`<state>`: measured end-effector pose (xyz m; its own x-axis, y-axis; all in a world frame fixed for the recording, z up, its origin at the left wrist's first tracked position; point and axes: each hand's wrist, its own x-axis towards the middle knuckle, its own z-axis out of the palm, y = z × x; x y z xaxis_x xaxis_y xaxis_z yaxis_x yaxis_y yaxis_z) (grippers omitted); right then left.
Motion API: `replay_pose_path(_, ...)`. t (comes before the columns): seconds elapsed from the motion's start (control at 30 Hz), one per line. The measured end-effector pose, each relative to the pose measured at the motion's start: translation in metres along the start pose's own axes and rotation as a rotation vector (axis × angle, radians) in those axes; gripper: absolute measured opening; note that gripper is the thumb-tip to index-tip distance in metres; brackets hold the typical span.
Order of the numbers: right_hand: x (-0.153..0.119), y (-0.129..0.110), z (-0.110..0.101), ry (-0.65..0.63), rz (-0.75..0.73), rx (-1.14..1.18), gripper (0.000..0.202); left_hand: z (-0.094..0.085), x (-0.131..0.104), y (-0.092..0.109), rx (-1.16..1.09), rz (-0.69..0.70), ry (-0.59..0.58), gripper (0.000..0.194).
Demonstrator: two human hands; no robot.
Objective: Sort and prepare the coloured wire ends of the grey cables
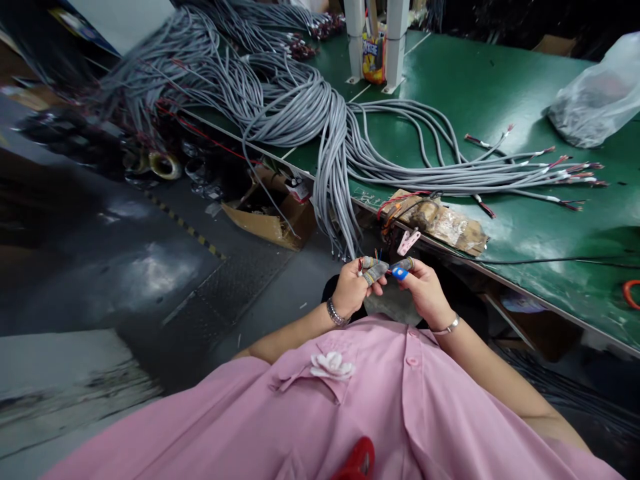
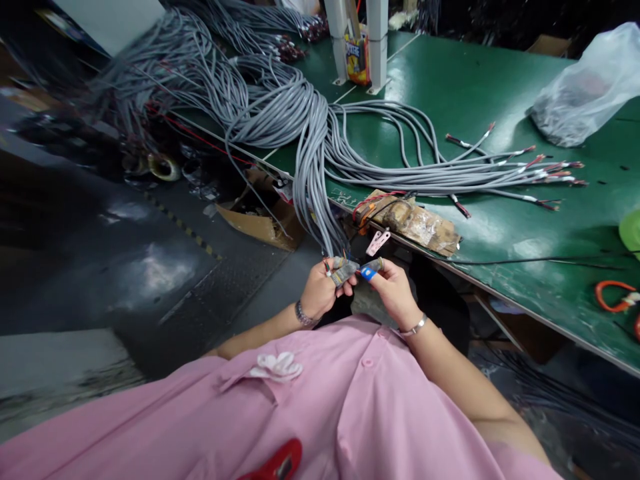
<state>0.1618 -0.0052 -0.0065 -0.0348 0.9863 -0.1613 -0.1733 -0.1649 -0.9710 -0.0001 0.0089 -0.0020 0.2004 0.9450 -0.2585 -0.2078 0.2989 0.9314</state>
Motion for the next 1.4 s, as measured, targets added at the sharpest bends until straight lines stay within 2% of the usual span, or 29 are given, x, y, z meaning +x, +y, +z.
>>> replay_pose_path(0.13,0.005,-0.004,0.003,-0.015,-0.058,-0.012,0.027,-0.001,-0.001,0.002,0.026,-0.038,-0.016,0.029)
replay_pose_path(0.27,0.009,-0.008,0.008,-0.068,-0.056,-0.043,0.032,0.0,-0.003,0.001,0.085,-0.053,-0.057,0.024)
replay_pose_path(0.6,0.007,0.0,0.011,0.015,-0.017,0.039,0.023,0.001,-0.003,0.0,0.121,-0.06,-0.084,0.024)
replay_pose_path(0.7,0.007,0.003,0.007,-0.001,0.028,0.126,0.023,0.0,-0.002,0.001,0.102,-0.076,-0.082,0.027)
replay_pose_path(0.8,0.01,0.006,-0.003,0.027,0.091,0.316,0.029,-0.002,0.0,0.007,0.076,-0.106,-0.104,0.032)
replay_pose_path(0.9,0.02,0.004,-0.013,0.046,0.163,0.458,0.043,-0.004,0.005,0.014,0.04,-0.136,-0.18,0.035)
replay_pose_path(1.0,0.033,-0.004,-0.017,0.003,0.215,0.502,0.052,-0.002,0.012,0.02,-0.012,-0.176,-0.251,0.033)
replay_pose_path(1.23,0.051,-0.012,-0.012,-0.016,0.172,0.483,0.045,0.011,0.024,0.022,-0.024,-0.183,-0.312,0.035)
replay_pose_path(1.4,0.051,-0.01,-0.006,0.052,0.124,0.509,0.042,0.013,0.024,0.018,-0.009,-0.192,-0.305,0.034)
